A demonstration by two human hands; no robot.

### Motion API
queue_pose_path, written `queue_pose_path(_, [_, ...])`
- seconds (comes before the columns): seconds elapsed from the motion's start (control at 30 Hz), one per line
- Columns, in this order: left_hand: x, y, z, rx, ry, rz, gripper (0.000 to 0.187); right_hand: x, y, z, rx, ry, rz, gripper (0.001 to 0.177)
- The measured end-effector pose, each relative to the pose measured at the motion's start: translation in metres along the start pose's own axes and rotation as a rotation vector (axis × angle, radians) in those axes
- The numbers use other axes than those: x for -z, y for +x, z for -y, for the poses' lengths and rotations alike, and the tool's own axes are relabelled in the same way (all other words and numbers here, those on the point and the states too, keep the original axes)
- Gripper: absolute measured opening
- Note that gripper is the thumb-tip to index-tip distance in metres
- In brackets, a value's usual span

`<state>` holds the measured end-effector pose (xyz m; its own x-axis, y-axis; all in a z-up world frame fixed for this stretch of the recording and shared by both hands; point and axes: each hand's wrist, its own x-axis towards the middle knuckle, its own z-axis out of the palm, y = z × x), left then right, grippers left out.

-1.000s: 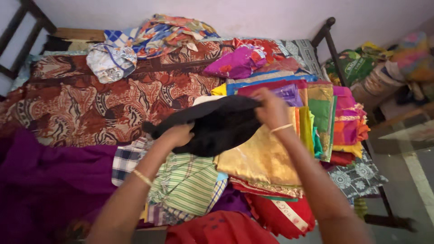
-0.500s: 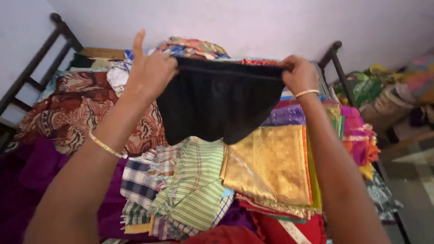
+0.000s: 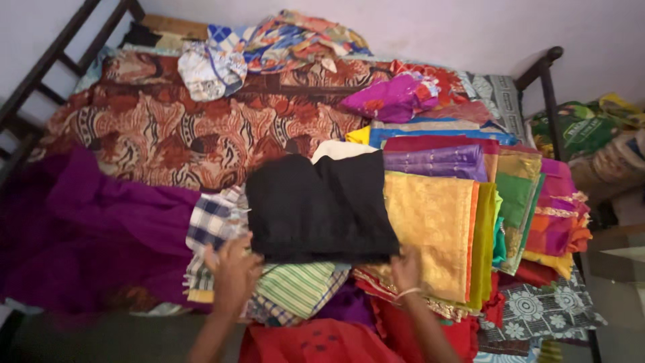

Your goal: The person folds items of clothing by hand, including a patterned top, black pants, and striped cloths, before placing them into a closet.

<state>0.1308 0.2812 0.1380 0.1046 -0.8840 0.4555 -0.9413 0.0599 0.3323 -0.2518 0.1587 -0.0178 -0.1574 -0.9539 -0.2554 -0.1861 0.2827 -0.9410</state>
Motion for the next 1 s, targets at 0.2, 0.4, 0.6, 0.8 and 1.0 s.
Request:
queue_pose_path(0.2, [-0.091, -0.103, 0.004, 0.503, -0.397, -0.047, 0.022, 0.005, -0.002, -0.054, -0.534, 0.621, 0.182, 0.049])
queue_pose_path(0.4, [-0.134, -0.131, 0.030, 1.007, -1.141, -0.130, 0.042, -0.006, -0.019, -0.012, -0.610, 0.984, 0.097, 0.055])
queue_pose_path(0.6, [-0.116, -0.053, 0.040, 0.907, -0.708, 0.213, 0.092, -0.041, 0.023, -0.010, -0.482, 0.586, -0.151, 0.054])
queue_pose_path(0.8, [-0.119, -0.051, 0.049, 0.776, -0.807, 0.258, 0.083, -0.116, -0.001, 0.168, 0.747, -0.265, 0.097, 0.071])
queue_pose_path(1.0, [-0.138, -0.066, 0.063, 0.825, -1.074, 0.244, 0.074, -0.202, -0.112, 0.212, 0.809, -1.009, 0.690, 0.084])
